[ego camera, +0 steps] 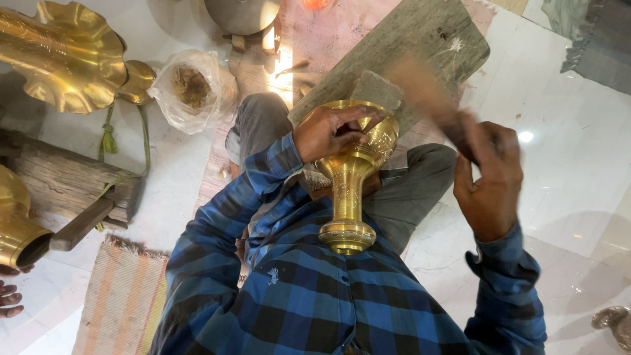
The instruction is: The person sits on the floor holding a brass vase on their lap and decorates its surface, using a small punch held against the metal and striking it with a wooden mallet to work the pattern around the vase, repositioning the vase as they go.
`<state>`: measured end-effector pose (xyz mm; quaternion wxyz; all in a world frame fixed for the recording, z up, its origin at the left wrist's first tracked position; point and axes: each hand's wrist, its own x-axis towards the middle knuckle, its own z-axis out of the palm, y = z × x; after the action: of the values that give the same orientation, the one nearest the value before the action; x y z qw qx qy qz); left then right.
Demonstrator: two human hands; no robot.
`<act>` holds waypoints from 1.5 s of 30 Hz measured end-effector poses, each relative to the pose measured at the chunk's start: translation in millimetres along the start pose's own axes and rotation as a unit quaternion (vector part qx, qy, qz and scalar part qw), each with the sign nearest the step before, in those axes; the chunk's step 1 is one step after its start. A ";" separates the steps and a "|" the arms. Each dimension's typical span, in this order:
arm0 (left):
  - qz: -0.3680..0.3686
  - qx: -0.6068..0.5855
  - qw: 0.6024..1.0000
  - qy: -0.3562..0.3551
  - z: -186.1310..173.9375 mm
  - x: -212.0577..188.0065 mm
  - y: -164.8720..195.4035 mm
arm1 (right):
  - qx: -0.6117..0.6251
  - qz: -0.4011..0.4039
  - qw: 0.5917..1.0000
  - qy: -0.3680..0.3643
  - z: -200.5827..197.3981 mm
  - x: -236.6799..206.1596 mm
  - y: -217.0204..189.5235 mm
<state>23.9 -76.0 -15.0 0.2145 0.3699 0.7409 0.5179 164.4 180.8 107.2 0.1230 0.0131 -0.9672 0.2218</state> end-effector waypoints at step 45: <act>0.018 -0.072 0.997 0.021 -2.0 -10.8 -11.6 | 0.032 -0.024 0.999 -0.009 -6.9 14.3 -11.9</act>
<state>25.5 -87.7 -25.8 0.2156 0.3554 0.6995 0.5813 153.2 173.5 121.8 0.1187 0.0426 -0.9601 0.2495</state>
